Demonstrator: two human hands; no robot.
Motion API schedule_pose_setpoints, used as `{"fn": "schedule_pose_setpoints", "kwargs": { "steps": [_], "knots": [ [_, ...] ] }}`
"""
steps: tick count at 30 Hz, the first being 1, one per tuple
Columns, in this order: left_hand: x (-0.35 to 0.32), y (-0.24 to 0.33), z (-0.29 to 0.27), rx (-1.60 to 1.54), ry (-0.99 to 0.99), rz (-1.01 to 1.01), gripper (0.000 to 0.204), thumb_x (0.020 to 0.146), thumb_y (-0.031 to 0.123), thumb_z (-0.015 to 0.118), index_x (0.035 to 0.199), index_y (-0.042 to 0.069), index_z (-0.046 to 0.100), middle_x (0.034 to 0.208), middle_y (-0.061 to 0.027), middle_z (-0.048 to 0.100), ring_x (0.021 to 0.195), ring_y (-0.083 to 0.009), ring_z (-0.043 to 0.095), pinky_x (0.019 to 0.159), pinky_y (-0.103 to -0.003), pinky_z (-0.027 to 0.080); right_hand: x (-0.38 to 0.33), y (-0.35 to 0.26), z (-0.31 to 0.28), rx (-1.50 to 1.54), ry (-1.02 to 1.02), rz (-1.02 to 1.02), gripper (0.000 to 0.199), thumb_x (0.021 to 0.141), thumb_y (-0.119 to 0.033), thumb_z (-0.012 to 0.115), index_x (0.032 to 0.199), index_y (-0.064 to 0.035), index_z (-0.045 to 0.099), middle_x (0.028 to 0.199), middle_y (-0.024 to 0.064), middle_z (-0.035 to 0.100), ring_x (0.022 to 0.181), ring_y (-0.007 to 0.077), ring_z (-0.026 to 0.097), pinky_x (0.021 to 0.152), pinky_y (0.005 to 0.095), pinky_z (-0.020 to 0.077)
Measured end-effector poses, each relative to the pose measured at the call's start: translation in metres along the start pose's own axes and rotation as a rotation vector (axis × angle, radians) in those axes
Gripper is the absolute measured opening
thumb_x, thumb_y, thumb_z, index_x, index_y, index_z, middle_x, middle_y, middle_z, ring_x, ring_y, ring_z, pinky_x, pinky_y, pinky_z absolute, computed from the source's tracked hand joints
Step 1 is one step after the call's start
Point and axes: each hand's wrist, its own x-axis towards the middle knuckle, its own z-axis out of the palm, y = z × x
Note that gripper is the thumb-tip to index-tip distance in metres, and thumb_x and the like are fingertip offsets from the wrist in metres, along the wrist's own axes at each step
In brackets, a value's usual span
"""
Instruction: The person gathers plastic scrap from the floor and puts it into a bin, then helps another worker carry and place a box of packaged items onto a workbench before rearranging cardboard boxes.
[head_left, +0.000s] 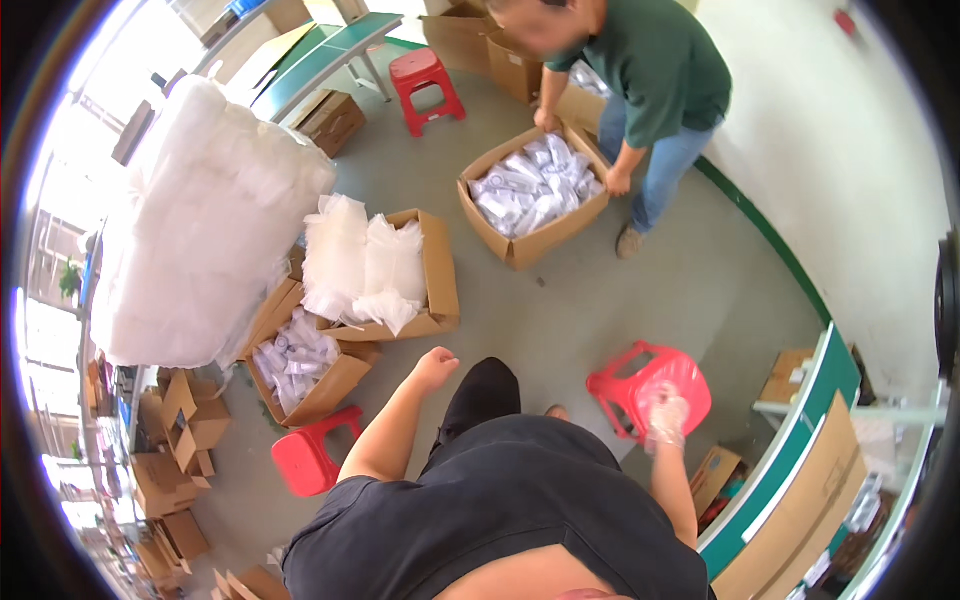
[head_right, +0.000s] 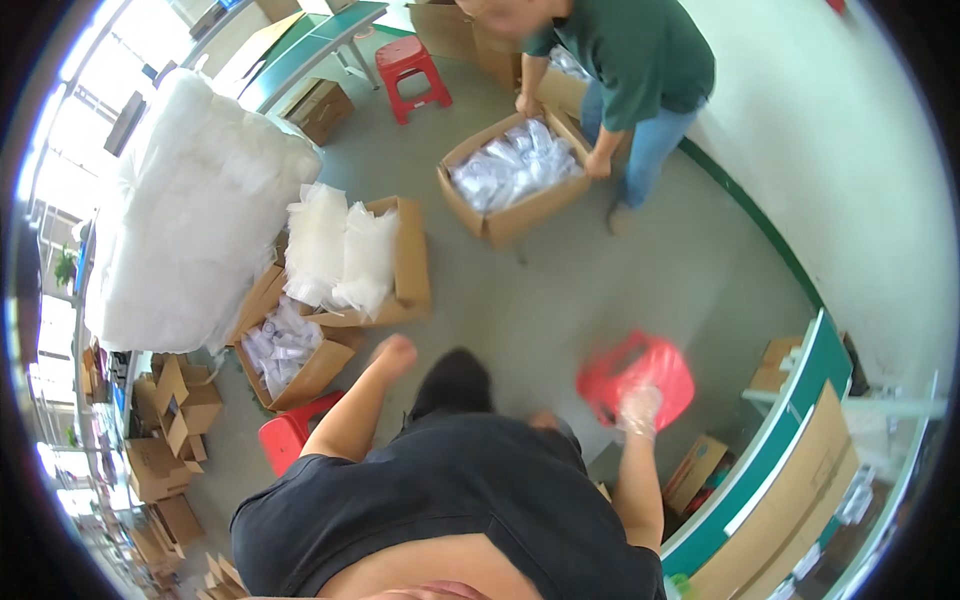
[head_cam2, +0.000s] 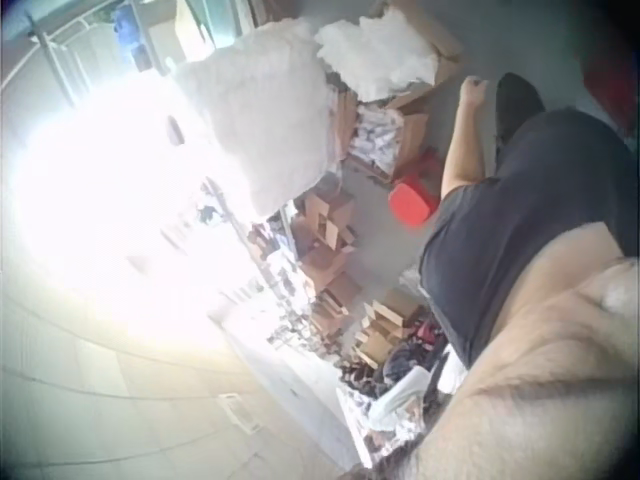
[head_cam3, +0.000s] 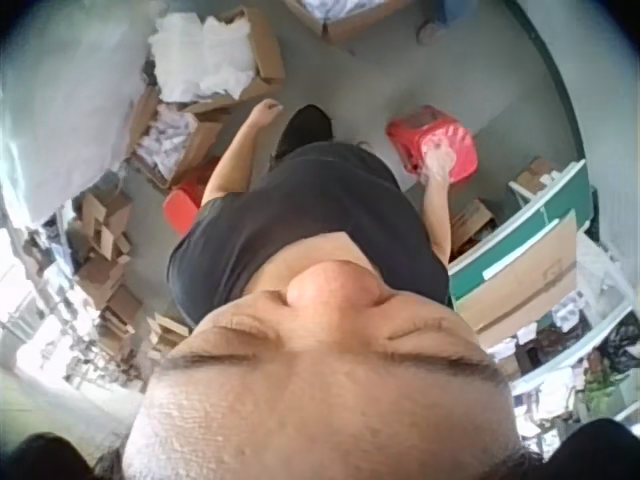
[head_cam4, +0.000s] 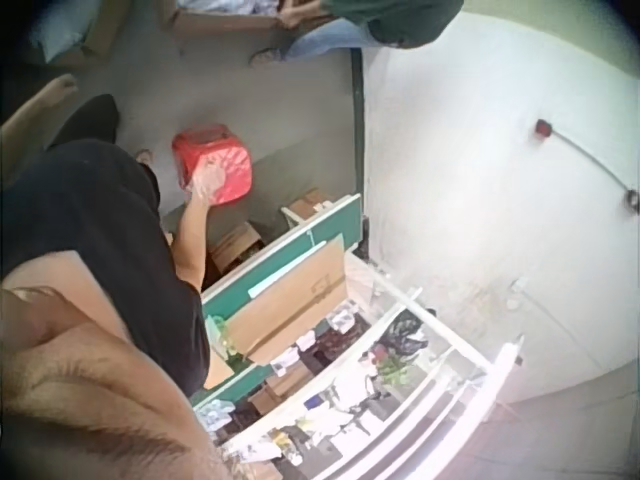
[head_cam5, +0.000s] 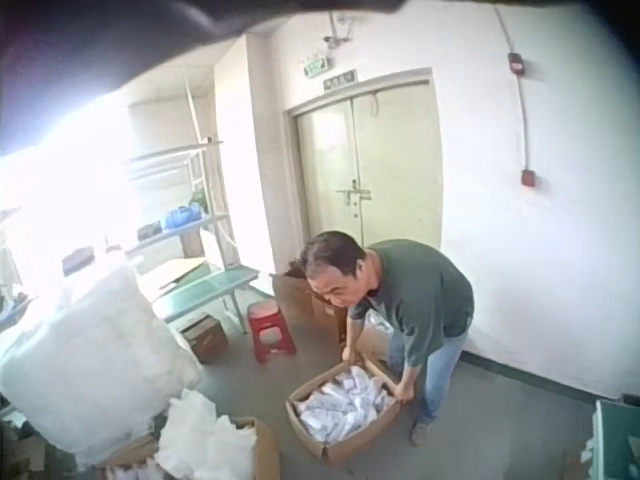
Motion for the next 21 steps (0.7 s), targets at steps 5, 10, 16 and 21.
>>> {"fn": "schedule_pose_setpoints", "kwargs": {
  "steps": [5,10,16,21],
  "knots": [
    [0.128,-0.001,-0.053,-0.607,0.052,-0.188,0.025,0.085,0.020,0.060,0.101,0.002,0.058,0.085,-0.0065,0.062,0.071,-0.0132,0.061,0.065,-0.030,0.049,0.078,-0.063,0.151,-0.244,-0.292,-0.073,0.029,0.081,-0.010,0.067,0.108,-0.0039,0.061,0.076,0.0029,0.061,0.056,0.0098,0.052,0.052,0.0264,0.0447],
    [0.293,0.050,-0.139,-0.519,0.138,-0.193,0.029,0.083,0.020,0.061,0.103,0.000,0.057,0.090,-0.0106,0.064,0.079,-0.0185,0.064,0.069,-0.033,0.050,0.183,-0.055,0.254,-0.163,-0.429,0.107,0.029,0.083,-0.016,0.066,0.109,-0.0028,0.061,0.081,0.0020,0.061,0.071,0.0097,0.054,0.063,0.0264,0.0449],
    [0.514,0.045,-0.163,-0.228,0.180,-0.049,0.041,0.080,0.026,0.064,0.111,0.001,0.056,0.109,-0.0183,0.063,0.105,-0.0321,0.059,0.088,-0.043,0.046,0.248,-0.101,0.400,-0.376,-0.558,0.323,0.041,0.087,-0.024,0.061,0.122,-0.0044,0.055,0.091,0.0059,0.062,0.079,0.0131,0.054,0.074,0.0265,0.0441],
    [0.647,0.070,-0.145,0.142,0.161,-0.074,0.046,0.079,0.030,0.065,0.114,0.002,0.056,0.116,-0.0145,0.061,0.113,-0.0312,0.055,0.102,-0.049,0.034,0.270,-0.099,0.547,-0.211,-0.415,0.695,0.046,0.088,-0.027,0.058,0.127,-0.0046,0.051,0.113,0.0115,0.058,0.080,0.0192,0.057,0.073,0.0284,0.0457]
  ]
}}
